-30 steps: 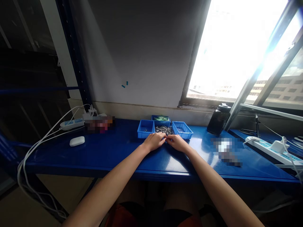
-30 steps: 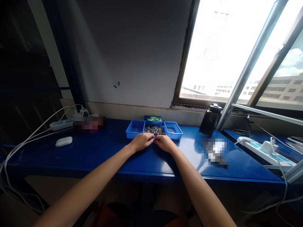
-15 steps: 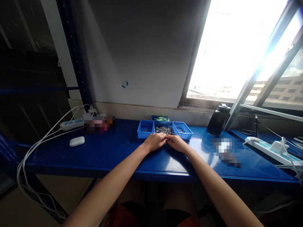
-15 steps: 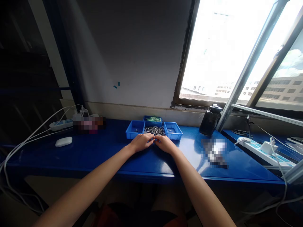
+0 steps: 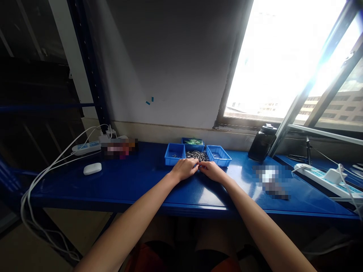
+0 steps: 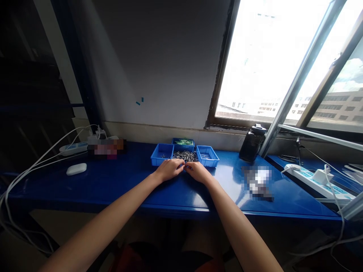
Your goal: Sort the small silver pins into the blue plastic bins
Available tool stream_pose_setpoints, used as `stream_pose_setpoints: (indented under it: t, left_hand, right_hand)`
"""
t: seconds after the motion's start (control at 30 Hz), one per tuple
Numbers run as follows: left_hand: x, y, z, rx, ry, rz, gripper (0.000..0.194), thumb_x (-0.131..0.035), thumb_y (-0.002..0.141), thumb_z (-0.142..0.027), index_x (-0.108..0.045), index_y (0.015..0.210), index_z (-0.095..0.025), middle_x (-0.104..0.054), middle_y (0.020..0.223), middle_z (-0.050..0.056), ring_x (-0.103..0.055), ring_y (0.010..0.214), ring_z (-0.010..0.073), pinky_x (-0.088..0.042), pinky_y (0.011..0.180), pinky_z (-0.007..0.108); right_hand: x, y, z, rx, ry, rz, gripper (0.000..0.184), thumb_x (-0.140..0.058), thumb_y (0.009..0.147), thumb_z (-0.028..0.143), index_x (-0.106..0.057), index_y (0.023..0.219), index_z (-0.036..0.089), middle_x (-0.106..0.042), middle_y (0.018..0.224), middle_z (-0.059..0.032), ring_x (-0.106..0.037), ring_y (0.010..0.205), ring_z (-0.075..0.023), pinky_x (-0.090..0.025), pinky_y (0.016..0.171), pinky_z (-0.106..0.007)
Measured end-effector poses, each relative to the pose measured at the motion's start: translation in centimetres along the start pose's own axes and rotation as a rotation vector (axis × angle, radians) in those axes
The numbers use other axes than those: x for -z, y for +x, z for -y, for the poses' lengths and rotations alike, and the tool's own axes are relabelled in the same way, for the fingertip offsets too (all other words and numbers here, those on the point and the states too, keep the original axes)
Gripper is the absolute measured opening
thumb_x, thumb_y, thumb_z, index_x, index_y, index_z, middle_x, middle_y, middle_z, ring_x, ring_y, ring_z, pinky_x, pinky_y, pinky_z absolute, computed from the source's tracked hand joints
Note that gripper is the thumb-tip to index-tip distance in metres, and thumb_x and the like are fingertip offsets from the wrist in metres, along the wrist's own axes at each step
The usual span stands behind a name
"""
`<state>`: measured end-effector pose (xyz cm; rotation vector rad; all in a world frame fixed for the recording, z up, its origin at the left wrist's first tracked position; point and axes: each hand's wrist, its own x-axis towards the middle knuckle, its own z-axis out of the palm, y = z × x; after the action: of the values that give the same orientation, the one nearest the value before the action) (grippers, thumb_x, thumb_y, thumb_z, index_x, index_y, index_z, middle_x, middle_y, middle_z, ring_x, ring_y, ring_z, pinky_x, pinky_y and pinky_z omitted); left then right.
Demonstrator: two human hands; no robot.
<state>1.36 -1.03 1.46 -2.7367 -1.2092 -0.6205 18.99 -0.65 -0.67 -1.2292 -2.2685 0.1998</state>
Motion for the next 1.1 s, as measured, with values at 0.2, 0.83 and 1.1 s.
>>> stream_pose_setpoints:
  t: [0.2,0.83,1.1]
  left_hand:
    - [0.1,0.0,-0.1,0.029,0.019,0.019,0.023,-0.035,0.085,-0.034,-0.052,0.095,-0.022,-0.061,0.089,0.004,-0.058,0.082,0.0194,-0.043,0.066,0.026]
    - [-0.1,0.0,-0.2,0.114,0.068,0.055,0.026,-0.033,0.086,-0.036,-0.052,0.097,-0.021,-0.063,0.086,0.006,-0.059,0.081,0.0206,-0.043,0.067,0.028]
    - [-0.8,0.1,0.3,0.16,-0.004,0.115,0.025,-0.038,0.083,-0.035,-0.054,0.096,-0.022,-0.063,0.086,0.005,-0.058,0.082,0.0213,-0.043,0.066,0.028]
  right_hand:
    - [0.1,0.0,0.0,-0.023,-0.002,0.003,0.021,-0.044,0.079,0.03,-0.059,0.076,0.016,-0.057,0.062,0.0002,-0.047,0.055,-0.0091,-0.034,0.054,-0.02]
    - [0.3,0.2,-0.4,-0.076,-0.043,-0.091,0.021,-0.046,0.078,0.032,-0.061,0.081,0.018,-0.058,0.061,-0.0007,-0.048,0.053,-0.0103,-0.035,0.052,-0.021]
    - [0.1,0.2,0.9,0.004,0.085,-0.102,0.024,-0.045,0.08,0.035,-0.06,0.083,0.017,-0.061,0.067,-0.0011,-0.051,0.058,-0.0101,-0.038,0.056,-0.02]
